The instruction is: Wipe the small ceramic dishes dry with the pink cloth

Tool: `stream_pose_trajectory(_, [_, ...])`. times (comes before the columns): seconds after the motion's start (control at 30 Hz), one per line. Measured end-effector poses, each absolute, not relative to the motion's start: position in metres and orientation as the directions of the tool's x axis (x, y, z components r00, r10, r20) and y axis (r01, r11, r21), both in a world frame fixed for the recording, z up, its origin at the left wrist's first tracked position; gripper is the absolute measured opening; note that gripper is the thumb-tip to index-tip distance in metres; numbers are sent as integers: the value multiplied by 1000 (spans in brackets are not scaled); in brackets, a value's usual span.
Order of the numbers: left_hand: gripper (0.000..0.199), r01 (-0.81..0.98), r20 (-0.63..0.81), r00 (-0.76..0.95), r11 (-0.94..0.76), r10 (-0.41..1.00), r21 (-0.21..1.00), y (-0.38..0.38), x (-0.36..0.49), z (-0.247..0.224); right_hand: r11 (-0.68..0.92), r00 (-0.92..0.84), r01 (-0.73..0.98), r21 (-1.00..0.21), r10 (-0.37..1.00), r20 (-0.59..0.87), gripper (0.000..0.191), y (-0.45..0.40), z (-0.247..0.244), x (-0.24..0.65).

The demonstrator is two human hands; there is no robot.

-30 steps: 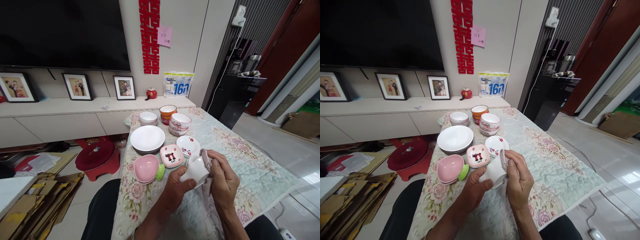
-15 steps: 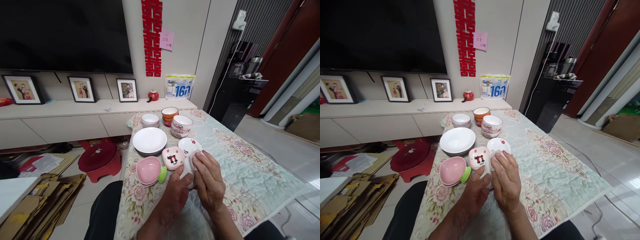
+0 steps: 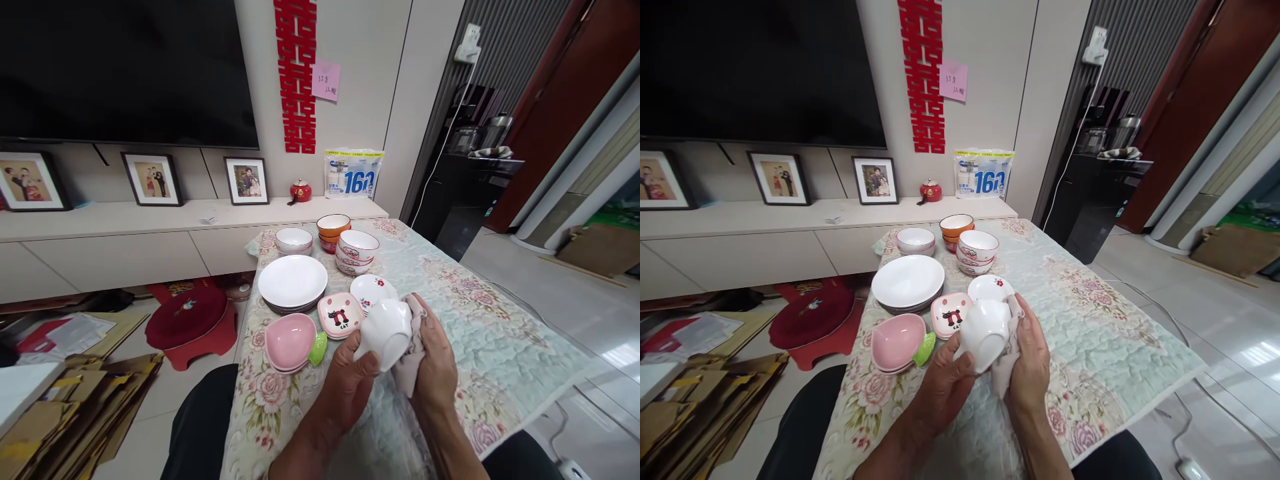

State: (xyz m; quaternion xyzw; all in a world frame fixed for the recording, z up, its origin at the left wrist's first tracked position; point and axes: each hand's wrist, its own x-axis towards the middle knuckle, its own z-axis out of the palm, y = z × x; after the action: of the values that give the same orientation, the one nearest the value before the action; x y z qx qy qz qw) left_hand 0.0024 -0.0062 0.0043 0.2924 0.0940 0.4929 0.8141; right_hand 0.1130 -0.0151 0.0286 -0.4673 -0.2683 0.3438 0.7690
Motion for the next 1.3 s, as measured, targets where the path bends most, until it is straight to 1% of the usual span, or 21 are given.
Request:
stream_pose_trajectory(0.07, [56, -765, 135, 491, 352, 861, 540, -5, 2, 5, 331, 585, -330, -884, 807, 84, 51, -14, 26, 106])
stream_pose_trajectory(0.17, [54, -800, 161, 476, 349, 865, 488, -4, 0, 6, 343, 509, -391, -854, 854, 110, 53, -13, 22, 98])
stream_pose_trajectory(0.23, [54, -809, 166, 470, 348, 867, 474, -3, 0, 6, 331, 458, -428, -841, 882, 114, 55, -13, 22, 98])
stream_pose_trajectory(0.33, [56, -789, 166, 493, 358, 854, 500, -4, 1, 7, 286, 425, -450, -846, 902, 79, 55, -14, 25, 105])
stream_pose_trajectory(0.47, [58, -747, 176, 529, 358, 830, 560, -3, 1, 10, 234, 413, -409, -882, 910, 50, 54, -17, 29, 122])
stream_pose_trajectory(0.53, [55, -745, 164, 525, 358, 835, 563, -1, 0, 12, 187, 370, -361, -914, 928, 44, 51, -19, 29, 128])
stream_pose_trajectory(0.6, [53, -756, 154, 507, 351, 848, 553, 1, -2, 14, 168, 335, -253, -953, 939, 76, 48, -20, 27, 131])
stream_pose_trajectory(0.67, [56, -768, 149, 485, 338, 862, 544, 2, -4, 14, 207, 355, -36, -978, 917, 182, 43, -19, 26, 130])
stream_pose_trajectory(0.7, [60, -773, 147, 475, 331, 868, 541, 3, -5, 13, 246, 370, 109, -963, 889, 269, 40, -19, 26, 129])
stream_pose_trajectory(0.73, [63, -777, 143, 465, 326, 874, 538, 3, -5, 13, 291, 369, 261, -920, 851, 374, 38, -18, 25, 127])
stream_pose_trajectory(0.77, [65, -782, 141, 454, 319, 880, 535, 4, -5, 12, 337, 344, 399, -853, 807, 480, 36, -18, 25, 124])
stream_pose_trajectory(0.83, [66, -800, 140, 423, 297, 895, 522, 5, -5, 11, 428, 225, 591, -684, 727, 649, 38, -19, 24, 117])
stream_pose_trajectory(0.87, [65, -810, 138, 406, 285, 904, 513, 5, -6, 11, 472, 149, 647, -598, 692, 707, 40, -19, 23, 113])
stream_pose_trajectory(0.93, [59, -821, 119, 377, 271, 919, 503, 7, -8, 11, 539, 3, 715, -445, 634, 773, 47, -22, 20, 104])
stream_pose_trajectory(1.0, [53, -808, 66, 365, 281, 929, 517, 8, -10, 12, 591, -126, 738, -325, 594, 794, 52, -23, 17, 96])
stream_pose_trajectory(1.03, [50, -800, 43, 361, 286, 932, 527, 9, -11, 12, 611, -172, 739, -284, 579, 797, 54, -23, 16, 93])
stream_pose_trajectory(1.1, [49, -795, 34, 356, 283, 934, 536, 8, -11, 12, 636, -213, 735, -235, 545, 811, 52, -23, 16, 90])
stream_pose_trajectory(1.17, [51, -803, 80, 365, 270, 928, 531, 5, -8, 12, 625, -174, 750, -216, 501, 848, 46, -22, 19, 92])
stream_pose_trajectory(1.23, [53, -807, 135, 381, 257, 915, 532, 2, -5, 13, 572, -83, 786, -234, 473, 877, 38, -22, 23, 97])
stream_pose_trajectory(1.3, [56, -803, 161, 386, 244, 908, 544, 0, -3, 14, 512, 11, 808, -292, 482, 876, 30, -23, 26, 101])
